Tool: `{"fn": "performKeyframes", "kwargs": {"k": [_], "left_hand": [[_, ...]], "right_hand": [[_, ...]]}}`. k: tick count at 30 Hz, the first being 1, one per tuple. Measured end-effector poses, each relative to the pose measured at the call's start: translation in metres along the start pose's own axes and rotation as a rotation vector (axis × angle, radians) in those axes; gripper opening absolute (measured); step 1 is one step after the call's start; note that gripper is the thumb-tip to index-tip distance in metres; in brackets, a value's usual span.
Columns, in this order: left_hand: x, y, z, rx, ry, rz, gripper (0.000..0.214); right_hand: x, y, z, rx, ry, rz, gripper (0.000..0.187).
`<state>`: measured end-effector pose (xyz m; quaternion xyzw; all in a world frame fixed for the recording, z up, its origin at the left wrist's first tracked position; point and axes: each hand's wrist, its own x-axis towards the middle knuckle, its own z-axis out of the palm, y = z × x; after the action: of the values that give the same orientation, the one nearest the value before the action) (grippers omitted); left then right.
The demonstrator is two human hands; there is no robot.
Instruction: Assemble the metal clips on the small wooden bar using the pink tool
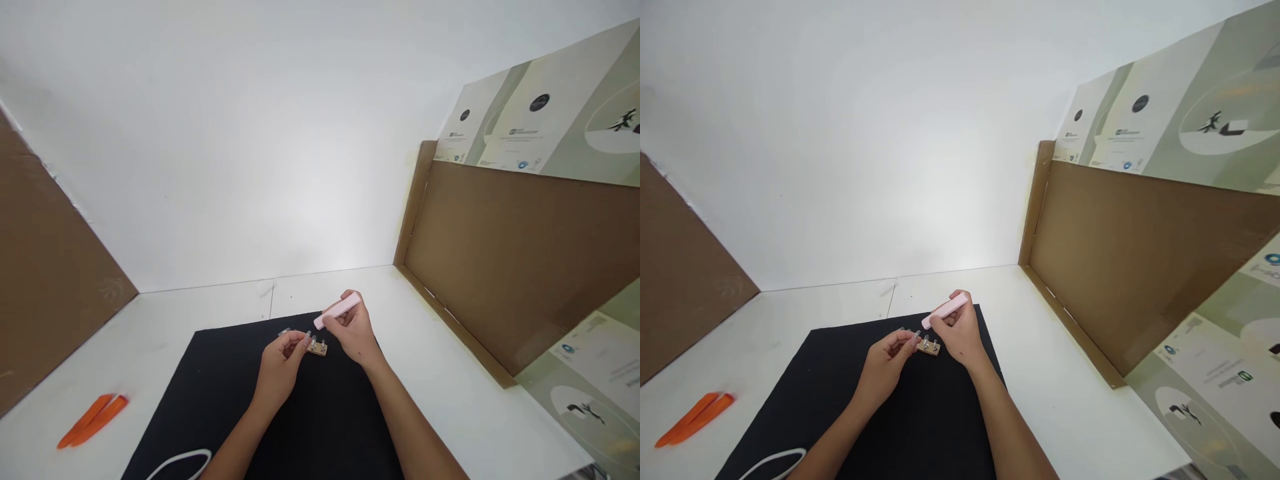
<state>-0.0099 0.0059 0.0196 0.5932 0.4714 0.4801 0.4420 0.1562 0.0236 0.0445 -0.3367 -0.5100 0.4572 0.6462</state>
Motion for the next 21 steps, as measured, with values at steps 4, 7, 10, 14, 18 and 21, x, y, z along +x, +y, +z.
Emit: {"fn": "performKeyframes", "kwargs": {"k": [4,7,10,14,18,21], "left_hand": [[-0.001,0.0,0.001,0.022,-0.006,-0.001,0.026],[-0.001,0.0,0.001,0.022,-0.011,-0.004,0.027],[-0.001,-0.001,0.001,0.014,-0.014,-0.004,0.027],[-0.001,0.001,0.001,0.011,-0.021,0.004,0.027],[-0.001,0.001,0.001,-0.001,-0.016,0.005,0.026],[-0.001,0.0,0.001,0.007,-0.018,0.006,0.027]], "right_hand": [[0.004,0.005,-0.004,-0.062,0.101,-0.042,0.045],[0.004,0.005,-0.005,-0.1,0.119,-0.032,0.045],[0.001,0.0,-0.003,-0.067,0.045,-0.009,0.044],[-0.004,-0.008,0.003,0.029,-0.1,0.036,0.043],[-0.003,-0.008,0.004,0.032,-0.058,0.037,0.044],[0.0,-0.004,0.002,0.011,0.002,0.016,0.044]]}}
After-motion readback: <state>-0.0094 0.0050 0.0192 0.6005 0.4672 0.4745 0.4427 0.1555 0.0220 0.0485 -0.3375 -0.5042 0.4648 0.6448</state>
